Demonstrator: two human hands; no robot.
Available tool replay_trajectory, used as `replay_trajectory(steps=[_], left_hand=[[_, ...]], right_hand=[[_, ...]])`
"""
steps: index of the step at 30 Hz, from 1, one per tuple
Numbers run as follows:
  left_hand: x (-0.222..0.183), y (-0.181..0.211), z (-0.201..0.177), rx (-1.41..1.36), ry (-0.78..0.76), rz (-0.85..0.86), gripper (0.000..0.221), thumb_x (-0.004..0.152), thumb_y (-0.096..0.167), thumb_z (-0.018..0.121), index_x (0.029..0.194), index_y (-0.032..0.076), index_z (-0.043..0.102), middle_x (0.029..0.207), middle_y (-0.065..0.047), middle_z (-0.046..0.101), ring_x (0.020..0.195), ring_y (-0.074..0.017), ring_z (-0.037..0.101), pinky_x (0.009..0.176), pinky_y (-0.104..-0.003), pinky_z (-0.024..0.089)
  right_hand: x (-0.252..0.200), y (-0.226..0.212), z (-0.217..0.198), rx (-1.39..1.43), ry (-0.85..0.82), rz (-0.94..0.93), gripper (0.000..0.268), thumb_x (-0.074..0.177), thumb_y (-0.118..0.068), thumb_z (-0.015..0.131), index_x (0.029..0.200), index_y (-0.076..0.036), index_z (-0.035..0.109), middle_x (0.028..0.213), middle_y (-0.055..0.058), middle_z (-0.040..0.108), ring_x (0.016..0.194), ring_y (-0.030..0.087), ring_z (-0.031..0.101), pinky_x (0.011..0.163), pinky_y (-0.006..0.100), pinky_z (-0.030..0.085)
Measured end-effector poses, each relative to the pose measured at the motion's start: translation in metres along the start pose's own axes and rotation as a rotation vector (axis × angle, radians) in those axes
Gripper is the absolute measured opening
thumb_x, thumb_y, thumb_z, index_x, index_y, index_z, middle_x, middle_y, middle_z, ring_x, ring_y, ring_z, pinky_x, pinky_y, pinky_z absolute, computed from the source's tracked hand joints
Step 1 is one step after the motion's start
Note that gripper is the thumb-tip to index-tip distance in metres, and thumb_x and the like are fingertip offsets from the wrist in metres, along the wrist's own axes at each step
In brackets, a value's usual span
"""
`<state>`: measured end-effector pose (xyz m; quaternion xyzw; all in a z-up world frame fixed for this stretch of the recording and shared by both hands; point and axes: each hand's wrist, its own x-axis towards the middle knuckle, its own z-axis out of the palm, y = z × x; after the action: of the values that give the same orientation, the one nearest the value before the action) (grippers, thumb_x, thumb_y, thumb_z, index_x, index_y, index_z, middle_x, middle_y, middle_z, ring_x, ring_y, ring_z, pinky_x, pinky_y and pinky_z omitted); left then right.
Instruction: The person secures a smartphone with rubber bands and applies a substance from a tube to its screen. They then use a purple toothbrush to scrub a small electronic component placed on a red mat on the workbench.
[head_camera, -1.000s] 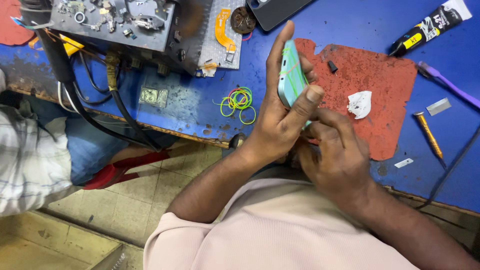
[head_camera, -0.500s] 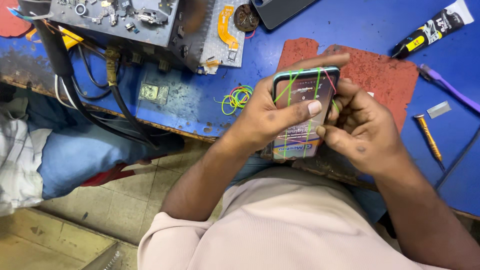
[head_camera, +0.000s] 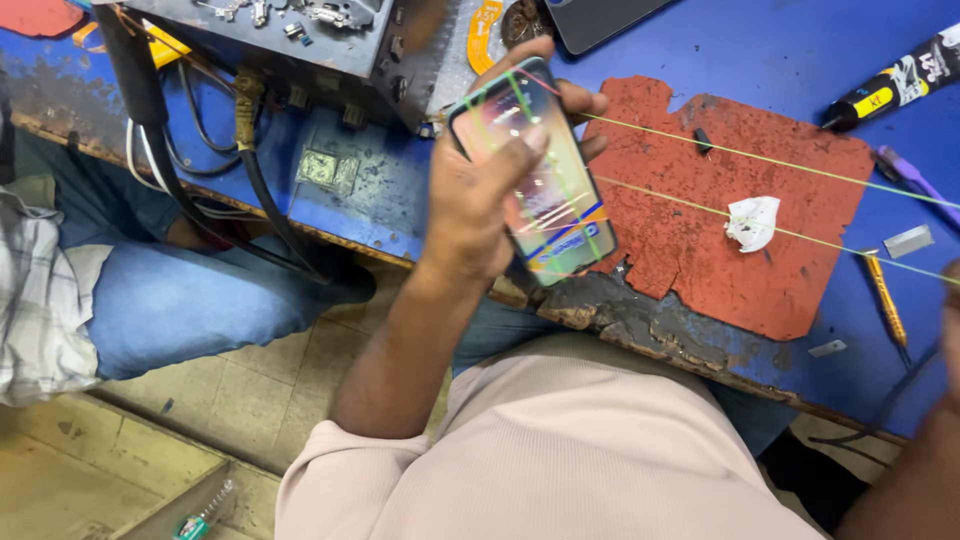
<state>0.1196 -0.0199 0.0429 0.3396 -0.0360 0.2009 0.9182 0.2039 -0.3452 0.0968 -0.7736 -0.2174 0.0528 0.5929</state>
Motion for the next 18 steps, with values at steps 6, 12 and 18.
replay_trajectory(steps=[6,12,18], left_hand=[[-0.008,-0.051,0.038,0.247,0.021,0.096,0.053,0.117,0.007,0.06,0.161,0.005,0.03,0.121,-0.01,0.057,0.112,-0.0177,0.057,0.109,-0.035,0.051],[-0.016,-0.032,0.04,0.363,-0.052,0.044,0.084,0.104,0.017,0.069,0.165,0.013,0.012,0.137,-0.008,0.047,0.126,-0.0172,0.05,0.116,-0.034,0.044],[-0.022,-0.028,0.032,-0.158,-0.223,-0.201,0.06,0.109,0.017,0.068,0.156,-0.003,0.035,0.135,-0.021,0.064,0.129,-0.0268,0.06,0.117,-0.042,0.046]], right_hand=[[-0.013,-0.034,0.107,-0.758,-0.27,-0.538,0.05,0.065,-0.032,0.088,0.094,-0.006,0.056,0.12,0.021,0.064,0.103,0.035,0.066,0.081,0.043,0.057],[-0.003,-0.02,0.108,-0.467,-0.186,-0.346,0.027,0.094,-0.004,0.079,0.099,-0.003,0.052,0.123,0.014,0.066,0.1,0.02,0.067,0.083,0.029,0.054],[0.011,-0.006,0.096,0.544,-0.414,0.214,0.046,0.088,0.005,0.073,0.129,-0.009,0.057,0.112,0.0,0.051,0.104,0.008,0.053,0.091,0.026,0.048]])
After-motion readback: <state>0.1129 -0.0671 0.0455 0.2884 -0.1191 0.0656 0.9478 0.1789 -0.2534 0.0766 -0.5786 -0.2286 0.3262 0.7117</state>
